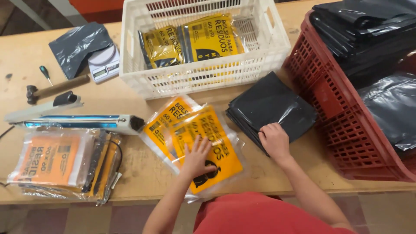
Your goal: Packaging stacks of black plastic bags into yellow printed plastic bags at a workbench.
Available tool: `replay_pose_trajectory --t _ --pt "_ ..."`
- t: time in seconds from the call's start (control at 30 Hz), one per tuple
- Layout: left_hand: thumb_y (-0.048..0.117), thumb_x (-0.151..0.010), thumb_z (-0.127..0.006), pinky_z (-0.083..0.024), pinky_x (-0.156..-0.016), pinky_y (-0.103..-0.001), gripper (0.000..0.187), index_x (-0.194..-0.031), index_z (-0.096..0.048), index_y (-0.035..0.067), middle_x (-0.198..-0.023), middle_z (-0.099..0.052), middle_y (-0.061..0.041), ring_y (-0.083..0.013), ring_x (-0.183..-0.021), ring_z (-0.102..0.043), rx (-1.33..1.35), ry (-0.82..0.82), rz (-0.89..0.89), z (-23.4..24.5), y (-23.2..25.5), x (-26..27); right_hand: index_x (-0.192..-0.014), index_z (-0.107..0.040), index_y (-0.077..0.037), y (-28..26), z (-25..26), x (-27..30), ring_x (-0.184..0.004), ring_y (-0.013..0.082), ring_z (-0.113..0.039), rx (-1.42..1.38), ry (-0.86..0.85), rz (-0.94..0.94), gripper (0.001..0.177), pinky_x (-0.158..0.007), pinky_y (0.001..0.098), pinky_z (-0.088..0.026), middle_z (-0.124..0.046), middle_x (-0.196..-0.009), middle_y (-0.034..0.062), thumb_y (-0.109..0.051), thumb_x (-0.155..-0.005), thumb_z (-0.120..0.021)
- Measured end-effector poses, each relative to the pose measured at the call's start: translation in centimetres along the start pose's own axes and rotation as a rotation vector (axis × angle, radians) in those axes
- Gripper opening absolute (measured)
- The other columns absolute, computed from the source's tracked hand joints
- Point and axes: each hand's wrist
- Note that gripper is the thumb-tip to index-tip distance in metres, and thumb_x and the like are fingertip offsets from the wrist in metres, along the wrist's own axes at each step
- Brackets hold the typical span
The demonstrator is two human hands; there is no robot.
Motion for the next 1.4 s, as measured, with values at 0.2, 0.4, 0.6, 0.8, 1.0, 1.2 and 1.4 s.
replay_pose_trajectory --t 0.2,0.4,0.6,0.8,1.0,1.2,1.4 --pt "0.073 -0.088 -0.051 -0.014 -0.108 -0.081 0.091 -0.157 -0.029 0.018 -0.167 -0.019 -0.008 -0.0379 -0.154 -0.005 0.135 0.255 0.358 -2.2 -4.2 -1.4 -0.081 -0.067 -0.019 -3.9 0.6 1.2 -0.094 0.0185 -0.066 -0.216 0.039 0.098 0.008 -0.082 0.0301 -0.054 -0.066 -0.083 -0.0023 -0.019 -0.082 -0.075" --pt "0.058 -0.104 -0.040 -0.044 -0.103 -0.048 0.059 -0.120 -0.070 0.009 -0.117 -0.070 -0.014 -0.0325 -0.118 -0.062 0.745 0.608 0.242 -5.8 -8.8 -7.7 -0.081 -0.066 -0.020 -11.5 -0.4 6.3 -0.098 0.0217 -0.066 -0.465 -0.082 0.303 0.010 -0.085 0.0346 -0.054 -0.067 -0.087 -0.0007 -0.027 -0.088 -0.069" --pt "0.042 -0.080 -0.077 -0.051 -0.098 -0.047 0.041 -0.113 -0.076 0.018 -0.108 -0.075 -0.009 -0.0304 -0.113 -0.067 0.889 0.072 0.303 -5.1 -6.9 -8.6 -0.084 -0.066 -0.013 -12.3 -3.3 8.6 -0.108 0.0279 -0.064 -0.628 -0.367 0.546 0.009 -0.096 0.0449 -0.050 -0.068 -0.086 0.0040 -0.019 -0.082 -0.073" --pt "0.023 -0.092 -0.067 -0.052 -0.094 -0.048 0.022 -0.114 -0.069 0.025 -0.100 -0.073 -0.011 -0.0379 -0.106 -0.066 0.891 0.379 0.065 1.4 -1.9 -2.1 -0.141 -0.048 0.004 -9.0 -1.5 3.1 -0.127 0.0446 -0.050 -0.377 -0.101 0.190 0.080 -0.110 0.0504 -0.039 -0.052 -0.132 0.0303 -0.024 -0.074 -0.081" --pt "0.016 -0.090 -0.070 -0.055 -0.087 -0.041 0.020 -0.109 -0.073 0.022 -0.091 -0.072 -0.002 -0.0292 -0.097 -0.070 0.818 0.727 -0.154 3.0 0.5 3.6 -0.118 -0.070 -0.010 -6.5 1.6 -1.3 -0.111 0.0313 -0.066 -0.687 -0.192 0.157 0.050 -0.101 0.0420 -0.049 -0.071 -0.111 0.0097 -0.033 -0.076 -0.083" --pt "0.004 -0.086 -0.072 -0.054 -0.088 -0.038 0.020 -0.104 -0.066 0.012 -0.095 -0.063 -0.004 -0.0276 -0.096 -0.060 0.515 1.206 0.085 0.3 1.4 4.9 -0.105 -0.069 -0.024 -4.8 4.7 -0.4 -0.088 0.0286 -0.073 -0.457 -0.367 -0.031 0.013 -0.078 0.0400 -0.057 -0.075 -0.089 0.0032 -0.025 -0.092 -0.068" --pt "0.015 -0.076 -0.081 -0.051 -0.088 -0.038 0.037 -0.102 -0.053 0.013 -0.100 -0.051 -0.003 -0.0270 -0.103 -0.052 0.513 0.204 0.172 -4.8 1.5 4.4 -0.113 -0.069 -0.012 -3.0 7.8 1.6 -0.089 0.0237 -0.069 -0.804 -0.409 -0.567 0.017 -0.080 0.0449 -0.055 -0.074 -0.092 0.0118 -0.013 -0.100 -0.058"
Point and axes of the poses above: each hand's wrist, its own x-axis away from the middle knuckle, its own z-axis out of the back of the hand, y = z × x
